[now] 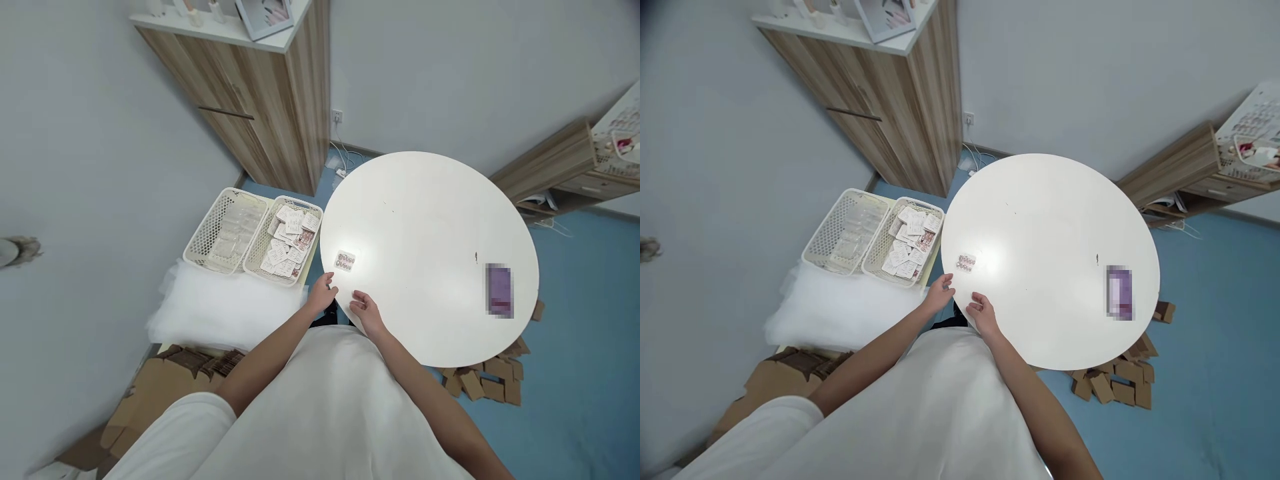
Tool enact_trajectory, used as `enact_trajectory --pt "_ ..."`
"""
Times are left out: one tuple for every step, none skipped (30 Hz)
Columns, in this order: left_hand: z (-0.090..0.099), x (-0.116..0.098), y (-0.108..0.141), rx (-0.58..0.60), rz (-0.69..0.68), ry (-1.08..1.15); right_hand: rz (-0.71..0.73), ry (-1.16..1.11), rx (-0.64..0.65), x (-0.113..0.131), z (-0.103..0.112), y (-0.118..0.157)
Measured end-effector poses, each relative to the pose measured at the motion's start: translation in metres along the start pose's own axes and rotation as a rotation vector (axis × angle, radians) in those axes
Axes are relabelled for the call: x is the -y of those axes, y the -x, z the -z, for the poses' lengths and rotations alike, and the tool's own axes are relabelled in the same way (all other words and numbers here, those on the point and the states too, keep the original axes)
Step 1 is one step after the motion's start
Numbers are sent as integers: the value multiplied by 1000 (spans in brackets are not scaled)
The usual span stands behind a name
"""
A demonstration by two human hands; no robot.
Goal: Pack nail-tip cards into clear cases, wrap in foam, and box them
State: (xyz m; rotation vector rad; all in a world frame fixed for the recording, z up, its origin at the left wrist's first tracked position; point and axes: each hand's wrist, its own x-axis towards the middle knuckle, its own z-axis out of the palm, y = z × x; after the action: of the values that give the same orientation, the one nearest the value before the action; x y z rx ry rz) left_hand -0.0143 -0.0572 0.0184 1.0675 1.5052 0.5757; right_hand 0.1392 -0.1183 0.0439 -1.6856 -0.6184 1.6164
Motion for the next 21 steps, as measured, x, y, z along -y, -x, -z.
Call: enact_trajectory --pt "-1 0 4 -4 0 2 -2 23 11 0 4 3" --pt "-2 -1 9 -5 -3 5 -2 42 24 1 8 6" --pt "-4 -1 14 -3 -8 7 -1 53 41 3 13 9" --pt "-6 -2 19 -4 -11 8 2 56 60 4 18 12" --pt "-8 -2 24 -8 -13 7 6 51 79 6 24 15" --pt "-11 -3 30 -15 -13 4 12 40 96 7 29 19" --pt "-15 -3 36 -24 -10 2 15 27 112 8 36 22" --pt "-19 -2 42 -33 -5 1 17 16 122 8 42 25" --pt "-24 -1 49 -42 0 2 16 8 129 7 48 27" --pt "-29 0 56 -49 7 5 12 5 133 5 53 30" --pt "-34 1 63 -50 15 8 5 6 136 3 58 31" --pt "-38 3 70 -49 21 11 -3 11 140 0 62 33" --pt "-42 5 77 -49 26 14 -9 17 146 -3 65 34" --pt "-45 7 84 -49 32 17 -13 24 155 -6 67 36" --pt "-47 9 91 -53 37 20 -15 33 170 -9 68 37" --pt "-47 11 97 -63 41 23 -14 44 189 -11 68 37" --pt "-47 13 104 -81 44 27 -11 56 209 -13 68 38" --pt "-45 14 110 -101 45 32 -7 70 230 -14 66 38" --pt "-43 16 115 -121 44 38 -5 86 252 -15 64 39" --pt "-40 17 120 -144 40 44 -2 101 271 -15 61 39" --pt "-36 18 124 -163 36 52 1 113 290 -14 58 39"
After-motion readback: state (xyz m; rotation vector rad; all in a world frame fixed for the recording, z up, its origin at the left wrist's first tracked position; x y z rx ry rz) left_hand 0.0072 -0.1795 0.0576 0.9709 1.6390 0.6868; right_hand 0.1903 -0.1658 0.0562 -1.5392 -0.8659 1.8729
